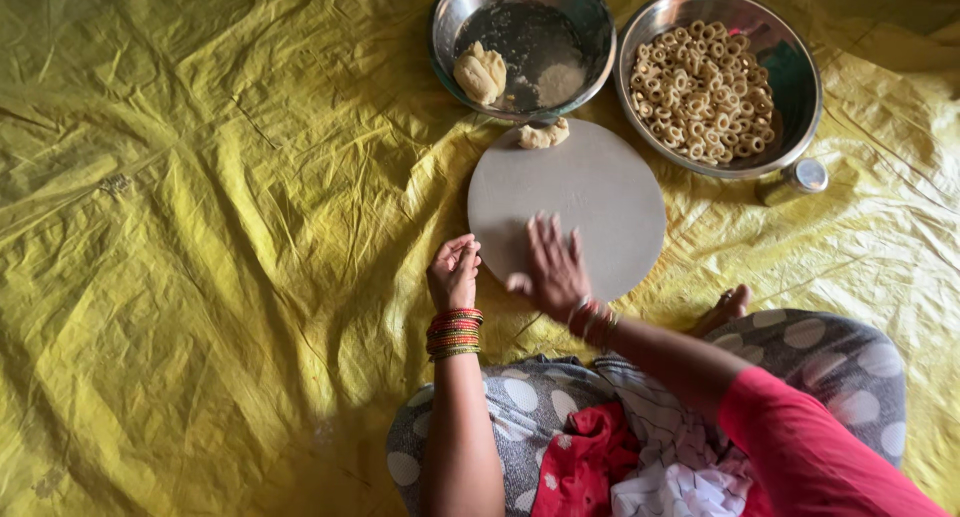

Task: The person sits on a yellow tarp and shapes small pieces of dough into ring-shaped snacks. They roll the dough into thin ropes on a round board, then coil and join the ends to form rings, placing the finished pieces into a metal bowl.

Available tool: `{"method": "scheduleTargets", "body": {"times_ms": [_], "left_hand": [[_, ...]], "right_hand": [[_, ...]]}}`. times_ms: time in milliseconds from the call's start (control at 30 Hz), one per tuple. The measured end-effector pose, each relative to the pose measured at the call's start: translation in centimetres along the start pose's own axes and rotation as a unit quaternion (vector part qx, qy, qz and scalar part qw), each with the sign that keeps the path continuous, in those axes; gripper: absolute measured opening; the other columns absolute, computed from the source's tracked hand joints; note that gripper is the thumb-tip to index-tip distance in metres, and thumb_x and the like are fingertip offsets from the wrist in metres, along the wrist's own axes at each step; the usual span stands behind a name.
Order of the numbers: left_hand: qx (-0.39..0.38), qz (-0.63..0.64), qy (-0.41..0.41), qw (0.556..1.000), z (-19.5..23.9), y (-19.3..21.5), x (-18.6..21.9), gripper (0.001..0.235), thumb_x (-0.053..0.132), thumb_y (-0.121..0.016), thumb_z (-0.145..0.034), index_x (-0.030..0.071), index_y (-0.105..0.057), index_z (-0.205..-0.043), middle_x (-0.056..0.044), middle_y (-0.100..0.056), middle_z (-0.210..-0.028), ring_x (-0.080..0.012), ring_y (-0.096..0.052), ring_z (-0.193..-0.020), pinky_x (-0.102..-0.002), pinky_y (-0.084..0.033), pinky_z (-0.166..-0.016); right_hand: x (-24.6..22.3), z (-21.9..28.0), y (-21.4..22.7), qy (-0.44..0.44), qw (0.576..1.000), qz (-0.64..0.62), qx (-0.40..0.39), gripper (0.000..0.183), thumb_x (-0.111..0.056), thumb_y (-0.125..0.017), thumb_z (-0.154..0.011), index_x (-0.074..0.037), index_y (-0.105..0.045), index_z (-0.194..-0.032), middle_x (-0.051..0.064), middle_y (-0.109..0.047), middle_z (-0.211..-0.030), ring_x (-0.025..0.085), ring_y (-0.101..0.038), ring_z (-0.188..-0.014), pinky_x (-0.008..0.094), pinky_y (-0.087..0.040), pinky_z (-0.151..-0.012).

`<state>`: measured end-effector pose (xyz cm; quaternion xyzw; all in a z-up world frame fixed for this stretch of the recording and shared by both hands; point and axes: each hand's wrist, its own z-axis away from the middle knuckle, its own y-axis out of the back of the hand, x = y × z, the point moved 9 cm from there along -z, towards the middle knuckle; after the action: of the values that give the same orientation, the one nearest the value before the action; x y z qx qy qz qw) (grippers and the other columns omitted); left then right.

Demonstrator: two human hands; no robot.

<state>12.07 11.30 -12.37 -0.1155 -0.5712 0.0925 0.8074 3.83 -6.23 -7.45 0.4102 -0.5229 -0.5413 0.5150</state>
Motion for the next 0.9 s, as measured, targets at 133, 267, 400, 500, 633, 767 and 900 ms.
{"method": "scheduleTargets", "body": {"times_ms": [133,267,400,500,633,767,900], "left_hand": [[-0.010,-0.005,-0.014,1.000,-0.1,-0.2,0.0,0.021,0.014,-0.077,-0.090,0.003,-0.073,-0.108,-0.008,-0.074,-0.096,-0.0103,-0.066,-0.075,-0.022,-0.054,-0.064],[-0.005,-0.004,-0.027,1.000,-0.3,-0.8,0.1,0.024,0.014,-0.079,-0.088,0.002,-0.072,-0.108,-0.012,-0.075,-0.101,-0.0146,-0.071,-0.086,-0.026,-0.060,-0.075],[0.016,-0.023,-0.010,1.000,-0.3,-0.3,0.1,0.026,0.017,-0.077,-0.088,0.003,-0.072,-0.110,-0.013,-0.075,-0.108,-0.0174,-0.071,-0.085,-0.029,-0.059,-0.072],[0.019,-0.044,-0.019,0.999,0.0,-0.3,1.0,0.026,0.020,-0.075,-0.090,0.005,-0.072,-0.111,-0.012,-0.075,-0.111,-0.0159,-0.072,-0.085,-0.028,-0.061,-0.070],[0.043,-0.084,0.007,0.996,0.6,0.0,1.6,0.025,0.021,-0.073,-0.092,0.007,-0.073,-0.112,-0.010,-0.076,-0.112,-0.0138,-0.070,-0.078,-0.027,-0.055,-0.059],[0.038,-0.077,-0.005,0.996,0.6,-0.3,2.5,0.025,0.022,-0.073,-0.092,0.007,-0.072,-0.112,-0.010,-0.077,-0.111,-0.0131,-0.068,-0.074,-0.026,-0.053,-0.056],[0.041,-0.089,0.007,0.995,0.4,-0.3,1.8,0.025,0.023,-0.072,-0.092,0.007,-0.072,-0.112,-0.009,-0.078,-0.110,-0.0125,-0.068,-0.074,-0.025,-0.052,-0.055]], "right_hand": [[7.8,-5.2,2.8,-0.141,0.990,-0.003,0.012,0.104,-0.076,-0.035,-0.096,-0.005,0.002,-0.164,0.020,0.004,-0.171,0.036,0.006,-0.157,0.060,0.001,-0.123],[7.3,-5.2,4.1,-0.159,0.982,-0.094,0.033,0.105,-0.076,-0.037,-0.097,-0.005,0.001,-0.165,0.018,0.005,-0.172,0.034,0.008,-0.159,0.061,0.004,-0.125],[-1.4,0.1,2.6,0.023,0.998,-0.006,-0.054,0.109,-0.073,-0.043,-0.093,-0.004,0.003,-0.163,0.017,0.005,-0.171,0.033,0.005,-0.158,0.058,-0.001,-0.125],[-0.3,-1.1,2.0,0.023,0.981,0.153,-0.116,0.108,-0.062,-0.048,-0.092,-0.002,0.005,-0.165,0.021,0.006,-0.171,0.035,0.003,-0.155,0.057,-0.003,-0.120],[8.5,-6.6,4.1,-0.133,0.991,-0.007,-0.001,0.099,-0.071,-0.031,-0.097,-0.004,0.000,-0.164,0.018,0.005,-0.171,0.033,0.009,-0.156,0.060,0.006,-0.122],[13.9,-8.8,3.8,-0.155,0.975,-0.143,0.078,0.097,-0.071,-0.028,-0.099,-0.004,-0.001,-0.163,0.015,0.001,-0.172,0.031,0.009,-0.160,0.059,0.008,-0.125],[14.8,-9.1,0.9,-0.182,0.970,-0.154,0.043,0.099,-0.072,-0.029,-0.099,-0.002,-0.001,-0.164,0.016,0.002,-0.172,0.032,0.008,-0.160,0.060,0.006,-0.126]]}}
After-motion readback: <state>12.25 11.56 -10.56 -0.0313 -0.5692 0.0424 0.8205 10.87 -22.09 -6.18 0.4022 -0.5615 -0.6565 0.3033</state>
